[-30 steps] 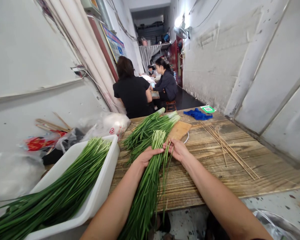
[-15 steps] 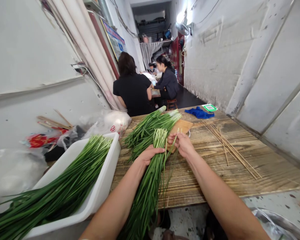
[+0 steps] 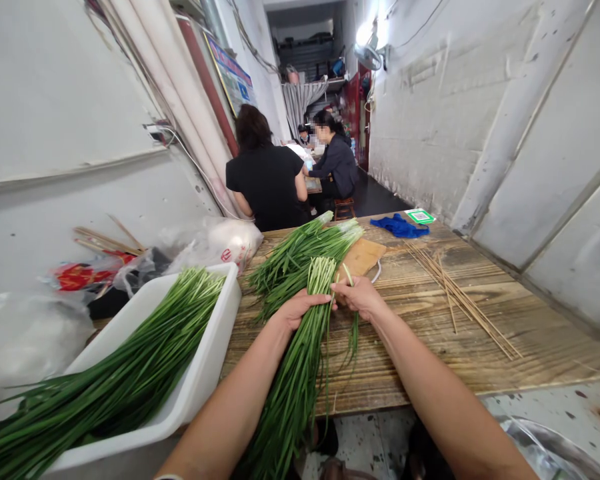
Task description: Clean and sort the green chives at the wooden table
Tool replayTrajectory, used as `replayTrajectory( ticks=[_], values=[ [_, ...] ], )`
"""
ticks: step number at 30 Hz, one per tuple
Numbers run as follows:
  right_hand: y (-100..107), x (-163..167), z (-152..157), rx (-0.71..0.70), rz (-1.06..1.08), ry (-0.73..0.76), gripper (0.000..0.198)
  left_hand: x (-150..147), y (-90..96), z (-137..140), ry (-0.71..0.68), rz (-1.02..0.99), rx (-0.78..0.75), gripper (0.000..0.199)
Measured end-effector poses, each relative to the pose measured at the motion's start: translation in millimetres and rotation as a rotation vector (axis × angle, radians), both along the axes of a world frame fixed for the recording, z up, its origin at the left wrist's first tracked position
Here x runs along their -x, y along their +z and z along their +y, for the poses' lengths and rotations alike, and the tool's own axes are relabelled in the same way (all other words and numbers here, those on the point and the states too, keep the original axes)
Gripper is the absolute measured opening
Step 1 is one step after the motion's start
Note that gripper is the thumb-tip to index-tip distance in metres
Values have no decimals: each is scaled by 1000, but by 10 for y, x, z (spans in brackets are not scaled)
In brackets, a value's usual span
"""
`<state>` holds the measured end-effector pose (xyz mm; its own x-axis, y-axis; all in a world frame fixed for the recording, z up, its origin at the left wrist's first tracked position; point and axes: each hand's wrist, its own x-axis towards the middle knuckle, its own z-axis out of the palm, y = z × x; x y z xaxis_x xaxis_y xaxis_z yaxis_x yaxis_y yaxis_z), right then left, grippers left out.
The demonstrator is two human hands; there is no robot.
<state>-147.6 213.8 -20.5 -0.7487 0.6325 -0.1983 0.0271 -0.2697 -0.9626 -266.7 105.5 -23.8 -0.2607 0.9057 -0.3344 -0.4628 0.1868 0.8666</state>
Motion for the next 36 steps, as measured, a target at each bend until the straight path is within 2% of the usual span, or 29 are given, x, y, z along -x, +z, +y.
replayTrajectory(
  ticks=[9, 14, 19, 23, 36],
  values=[
    [28, -11, 47, 36, 44, -20, 45, 12, 24, -19, 23, 75, 4, 33],
    [73, -66, 143, 18, 19, 31, 39, 36, 43, -21, 39, 72, 26, 33],
    [155, -173, 231, -99, -72, 178, 30, 40, 75, -28, 65, 52, -6, 28],
    [167, -206, 255, -206, -121, 175, 29, 37, 90, -31, 72, 51, 9, 25],
    [42, -17, 100, 169, 273, -7, 43, 61, 17, -17, 39, 75, -26, 39]
  ],
)
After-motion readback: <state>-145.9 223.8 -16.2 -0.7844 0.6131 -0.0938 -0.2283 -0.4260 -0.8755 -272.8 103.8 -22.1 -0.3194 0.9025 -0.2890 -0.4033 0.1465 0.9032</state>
